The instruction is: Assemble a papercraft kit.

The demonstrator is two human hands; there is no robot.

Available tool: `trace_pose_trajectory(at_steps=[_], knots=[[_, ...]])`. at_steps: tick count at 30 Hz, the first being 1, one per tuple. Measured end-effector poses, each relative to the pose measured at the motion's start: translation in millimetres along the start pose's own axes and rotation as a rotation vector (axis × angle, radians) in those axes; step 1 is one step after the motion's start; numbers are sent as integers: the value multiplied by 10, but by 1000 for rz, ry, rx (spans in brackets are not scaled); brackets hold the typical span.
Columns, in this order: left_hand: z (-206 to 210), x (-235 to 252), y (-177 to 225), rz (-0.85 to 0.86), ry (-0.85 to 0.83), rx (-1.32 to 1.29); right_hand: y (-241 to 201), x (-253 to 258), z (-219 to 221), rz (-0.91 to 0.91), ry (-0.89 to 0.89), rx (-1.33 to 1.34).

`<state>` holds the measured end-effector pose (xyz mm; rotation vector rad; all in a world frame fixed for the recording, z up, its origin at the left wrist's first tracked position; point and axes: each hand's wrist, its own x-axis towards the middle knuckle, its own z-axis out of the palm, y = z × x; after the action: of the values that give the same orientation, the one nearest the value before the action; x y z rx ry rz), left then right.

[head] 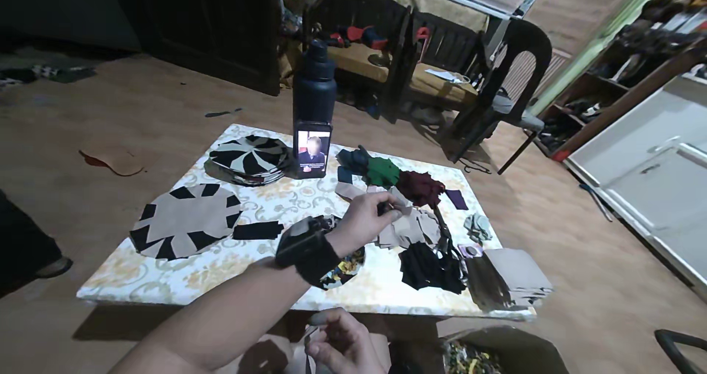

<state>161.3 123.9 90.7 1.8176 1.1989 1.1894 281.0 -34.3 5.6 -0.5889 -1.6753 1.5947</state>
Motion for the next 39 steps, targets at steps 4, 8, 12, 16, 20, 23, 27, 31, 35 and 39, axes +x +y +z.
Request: trace_pose_trajectory(at_steps=[4, 8, 12, 16, 20, 23, 27, 31, 35, 39], knots=[[14, 79, -59, -139, -239, 219, -73, -56, -68, -6, 52, 5], [-297, -170, 37, -96, -43, 134, -121, -52, -185, -111, 165, 27], [-563, -748, 37, -253, -115, -191, -158, 73, -290, -290, 370, 39], [-523, -1389, -41, -267, -291, -342, -166, 251, -316, -431, 559, 109], [-289, -1721, -133, -297, 57, -649, -142, 331, -228, -452, 562, 102], [-317, -1748, -128, -252, 248, -673, -113, 332, -146, -419, 512, 94], [-447, -1729, -126, -207, 263, -557, -114, 301, -136, -279, 451, 141], [-498, -1746, -149, -100, 278, -382, -114, 351, -101, -243, 446, 48], [-509, -1788, -141, -142, 325, -493, -66, 444, -15, -215, 472, 84], [-441, -1853, -107, -284, 272, -828, -19, 503, 115, -203, 483, 104]])
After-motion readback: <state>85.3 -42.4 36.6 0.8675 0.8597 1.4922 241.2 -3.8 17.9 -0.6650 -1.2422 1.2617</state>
